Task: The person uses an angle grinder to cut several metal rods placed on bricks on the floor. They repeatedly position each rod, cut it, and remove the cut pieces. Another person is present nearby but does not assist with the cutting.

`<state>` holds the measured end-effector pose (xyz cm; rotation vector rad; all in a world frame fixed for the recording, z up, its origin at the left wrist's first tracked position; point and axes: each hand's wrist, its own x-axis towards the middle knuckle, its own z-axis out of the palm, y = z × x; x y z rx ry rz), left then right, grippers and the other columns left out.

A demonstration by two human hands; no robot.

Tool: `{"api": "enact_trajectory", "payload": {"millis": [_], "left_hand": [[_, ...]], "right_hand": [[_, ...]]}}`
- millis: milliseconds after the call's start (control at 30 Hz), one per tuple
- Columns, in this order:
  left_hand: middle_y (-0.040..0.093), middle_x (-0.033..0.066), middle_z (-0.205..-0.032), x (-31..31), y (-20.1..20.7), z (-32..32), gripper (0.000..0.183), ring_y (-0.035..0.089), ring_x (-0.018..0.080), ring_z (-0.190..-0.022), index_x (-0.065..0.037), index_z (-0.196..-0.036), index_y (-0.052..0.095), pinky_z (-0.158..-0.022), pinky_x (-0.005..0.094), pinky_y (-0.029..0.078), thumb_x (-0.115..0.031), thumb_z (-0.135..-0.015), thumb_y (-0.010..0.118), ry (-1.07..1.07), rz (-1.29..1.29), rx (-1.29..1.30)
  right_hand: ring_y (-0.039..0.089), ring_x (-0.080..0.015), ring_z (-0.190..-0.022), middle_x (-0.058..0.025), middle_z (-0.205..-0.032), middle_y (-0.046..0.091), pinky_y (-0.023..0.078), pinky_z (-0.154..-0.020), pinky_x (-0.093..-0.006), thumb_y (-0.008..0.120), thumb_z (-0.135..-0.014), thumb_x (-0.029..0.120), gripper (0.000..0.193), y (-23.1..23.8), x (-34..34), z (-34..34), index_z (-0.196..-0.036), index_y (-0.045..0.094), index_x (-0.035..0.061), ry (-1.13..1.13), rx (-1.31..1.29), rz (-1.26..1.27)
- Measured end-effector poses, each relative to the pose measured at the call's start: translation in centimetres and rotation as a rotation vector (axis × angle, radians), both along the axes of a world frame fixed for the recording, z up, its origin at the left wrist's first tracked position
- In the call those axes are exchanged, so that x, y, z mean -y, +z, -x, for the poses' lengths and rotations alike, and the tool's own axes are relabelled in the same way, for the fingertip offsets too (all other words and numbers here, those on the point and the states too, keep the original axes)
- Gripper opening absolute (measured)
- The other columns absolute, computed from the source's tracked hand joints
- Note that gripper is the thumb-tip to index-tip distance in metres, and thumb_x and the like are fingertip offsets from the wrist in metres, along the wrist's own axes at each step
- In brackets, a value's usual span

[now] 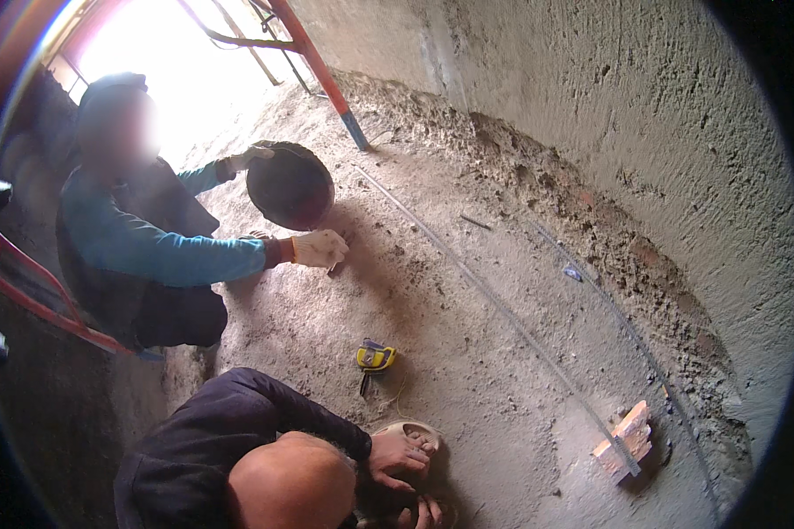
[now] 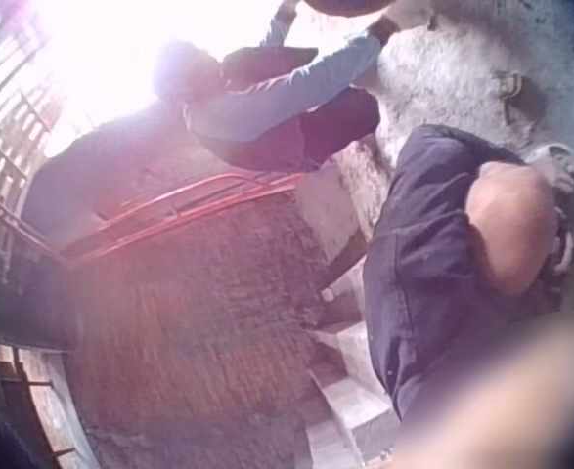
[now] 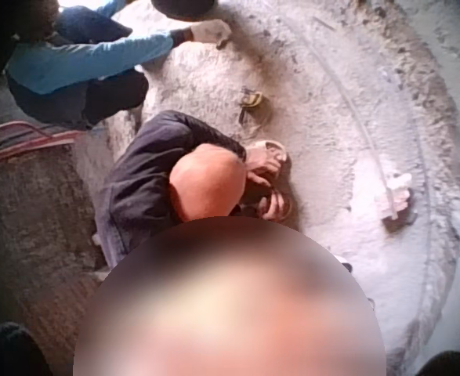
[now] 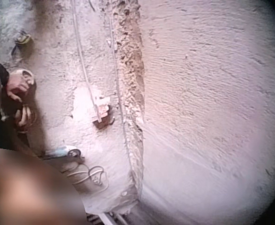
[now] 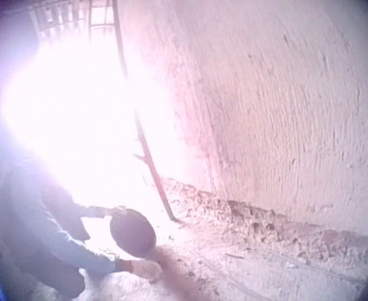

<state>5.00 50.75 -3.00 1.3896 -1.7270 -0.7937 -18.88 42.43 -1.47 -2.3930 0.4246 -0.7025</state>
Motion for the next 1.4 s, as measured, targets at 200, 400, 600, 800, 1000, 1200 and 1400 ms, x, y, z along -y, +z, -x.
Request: {"api": "enact_trajectory", "payload": {"millis": [200, 400, 600, 800, 1000, 1200, 1400], "left_hand": [[0.059, 0.013, -0.101, 0.0, 0.2, -0.3, 0.032, 0.053, 0.0387, -0.101, -0.008, -0.098, 0.061, -0.088, 0.0496, 0.043, -0.037, -0.086, 0.068, -0.036, -0.019, -0.032], [0.059, 0.0142, -0.102, -0.4, -0.1, -0.1, 0.031, 0.053, 0.039, -0.105, -0.008, -0.099, 0.06, -0.09, 0.0521, 0.041, -0.035, -0.086, 0.068, -0.002, -0.065, -0.015], [0.059, 0.0133, -0.102, -0.7, -1.9, 0.7, 0.029, 0.053, 0.0397, -0.106, -0.008, -0.102, 0.061, -0.091, 0.0533, 0.04, -0.031, -0.086, 0.068, 0.011, -0.059, -0.01], [0.058, 0.0134, -0.105, -0.6, -2.2, -0.7, 0.028, 0.055, 0.0415, -0.107, -0.007, -0.104, 0.059, -0.096, 0.0514, 0.042, -0.028, -0.087, 0.066, 0.014, -0.035, 0.128], [0.058, 0.0119, -0.103, -0.3, -1.9, -0.1, 0.026, 0.059, 0.0333, -0.101, -0.006, -0.107, 0.057, -0.088, 0.0457, 0.046, -0.024, -0.089, 0.064, -0.077, -0.094, -0.03], [0.057, 0.0124, -0.096, -0.2, -1.4, 0.0, 0.02, 0.058, 0.0348, -0.093, -0.006, -0.1, 0.058, -0.086, 0.0475, 0.044, -0.02, -0.087, 0.063, -0.035, -0.106, -0.01], [0.056, 0.0116, -0.095, 0.3, -1.1, -0.2, 0.025, 0.057, 0.0345, -0.095, -0.005, -0.105, 0.059, -0.089, 0.0476, 0.043, -0.021, -0.087, 0.063, -0.029, -0.084, -0.053]], "right_hand": [[0.067, -0.0314, -0.09, -0.0121, -0.112, 0.069, 0.046, -0.09, -0.0539, 0.061, -0.098, 0.03, 0.044, -3.1, -1.1, 1.6, -0.134, 0.05, 0.007, 0.024, 0.036, -0.002], [0.067, -0.0353, -0.097, -0.0141, -0.12, 0.067, 0.039, -0.101, -0.0631, 0.056, -0.101, 0.032, 0.055, -5.8, -2.0, 2.6, -0.147, 0.041, 0.0081, 0.04, 0.133, 0.025], [0.068, -0.0297, -0.098, -0.0123, -0.11, 0.071, 0.04, -0.105, -0.0538, 0.047, -0.104, 0.032, 0.036, -6.7, -2.6, 4.3, -0.122, 0.068, 0.0084, -0.012, -0.1, -0.163], [0.068, -0.0287, -0.099, -0.0119, -0.109, 0.071, 0.039, -0.107, -0.0532, 0.048, -0.104, 0.032, 0.037, -6.9, -2.5, 2.6, -0.121, 0.069, 0.0076, -0.062, -0.114, -0.182], [0.068, -0.0283, -0.1, -0.0117, -0.109, 0.072, 0.038, -0.108, -0.0532, 0.049, -0.103, 0.032, 0.036, -5.5, -2.7, 3.7, -0.121, 0.069, 0.0069, -0.099, -0.194, -0.297], [0.068, -0.0249, -0.1, -0.0093, -0.107, 0.072, 0.038, -0.107, -0.0541, 0.055, -0.101, 0.035, 0.036, -4.3, -2.8, 3.6, -0.118, 0.07, 0.0074, -0.143, -0.218, -0.29], [0.068, -0.0258, -0.098, -0.0097, -0.106, 0.072, 0.04, -0.105, -0.0542, 0.055, -0.101, 0.035, 0.036, -4.8, -2.2, 3.0, -0.116, 0.07, 0.0069, -0.109, -0.155, -0.201]]}}
